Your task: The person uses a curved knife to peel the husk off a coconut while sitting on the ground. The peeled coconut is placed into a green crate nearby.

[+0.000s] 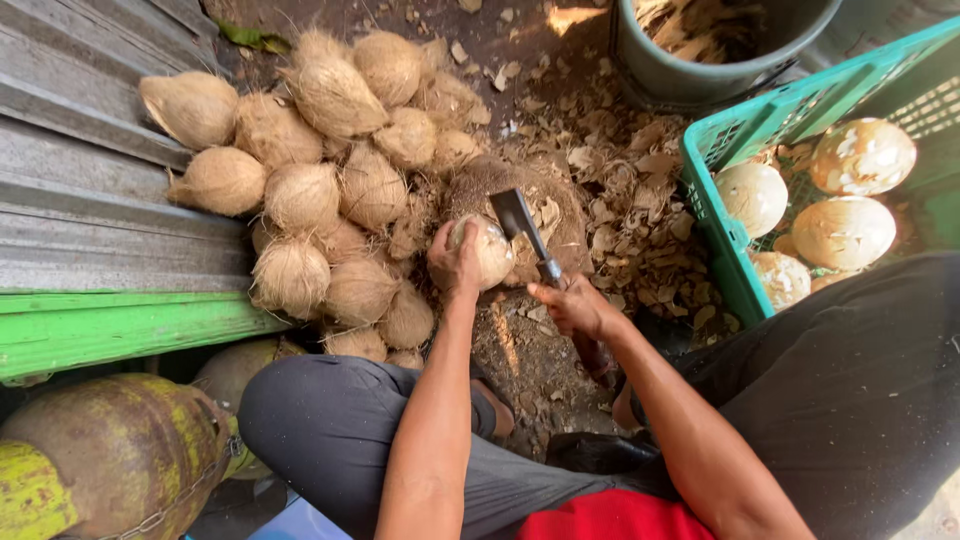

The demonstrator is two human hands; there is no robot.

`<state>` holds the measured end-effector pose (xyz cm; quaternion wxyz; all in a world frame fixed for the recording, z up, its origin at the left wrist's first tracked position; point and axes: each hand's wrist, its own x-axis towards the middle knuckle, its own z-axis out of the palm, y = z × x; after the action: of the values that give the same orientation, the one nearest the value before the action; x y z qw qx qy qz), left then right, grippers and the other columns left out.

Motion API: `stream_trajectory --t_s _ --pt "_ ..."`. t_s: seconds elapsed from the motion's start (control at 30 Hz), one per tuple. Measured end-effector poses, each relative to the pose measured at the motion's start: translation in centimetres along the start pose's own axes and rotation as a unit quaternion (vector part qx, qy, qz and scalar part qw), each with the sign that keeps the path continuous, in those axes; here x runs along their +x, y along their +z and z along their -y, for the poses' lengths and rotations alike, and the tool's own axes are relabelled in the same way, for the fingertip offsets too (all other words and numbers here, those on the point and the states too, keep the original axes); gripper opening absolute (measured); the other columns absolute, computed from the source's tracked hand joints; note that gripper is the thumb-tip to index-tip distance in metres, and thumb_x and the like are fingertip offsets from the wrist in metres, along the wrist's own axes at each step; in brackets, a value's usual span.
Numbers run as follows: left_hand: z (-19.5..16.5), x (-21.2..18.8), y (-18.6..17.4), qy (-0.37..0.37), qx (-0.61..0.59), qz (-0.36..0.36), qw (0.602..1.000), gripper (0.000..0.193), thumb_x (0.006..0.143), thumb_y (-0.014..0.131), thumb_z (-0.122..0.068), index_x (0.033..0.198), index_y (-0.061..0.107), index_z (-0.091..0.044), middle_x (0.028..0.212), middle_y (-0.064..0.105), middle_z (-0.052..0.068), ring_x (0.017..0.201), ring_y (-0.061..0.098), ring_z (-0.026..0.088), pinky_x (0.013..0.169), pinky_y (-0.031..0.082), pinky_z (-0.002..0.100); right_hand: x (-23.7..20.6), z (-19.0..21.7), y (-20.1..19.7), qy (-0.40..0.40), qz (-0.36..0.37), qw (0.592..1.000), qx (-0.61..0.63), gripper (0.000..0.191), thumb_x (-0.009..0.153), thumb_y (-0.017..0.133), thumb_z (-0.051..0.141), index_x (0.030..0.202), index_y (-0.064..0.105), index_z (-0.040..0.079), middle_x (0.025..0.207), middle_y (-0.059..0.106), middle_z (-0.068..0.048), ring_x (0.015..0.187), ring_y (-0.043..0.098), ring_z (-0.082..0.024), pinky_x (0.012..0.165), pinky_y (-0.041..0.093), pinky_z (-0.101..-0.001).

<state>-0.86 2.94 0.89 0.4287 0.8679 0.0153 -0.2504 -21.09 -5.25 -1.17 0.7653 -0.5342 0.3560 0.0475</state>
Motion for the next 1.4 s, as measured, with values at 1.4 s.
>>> stream_trajectory --t_s 1.4 --pt "-0.9 -2.8 3.7 -0.004 0.009 -0.159 0.987 0.078 0.083 0.064 -0.07 0.14 0.047 -0.019 0.14 0.045 0.015 0.126 0.045 0.032 0.092 0.044 0.054 -0.8 0.7 2.9 -0.078 -0.161 0.949 -0.261 0.029 0.096 0.062 0.029 0.092 0.069 0.002 0.056 0.058 -0.008 0.047 0.053 -0.017 0.045 0.044 -0.0416"
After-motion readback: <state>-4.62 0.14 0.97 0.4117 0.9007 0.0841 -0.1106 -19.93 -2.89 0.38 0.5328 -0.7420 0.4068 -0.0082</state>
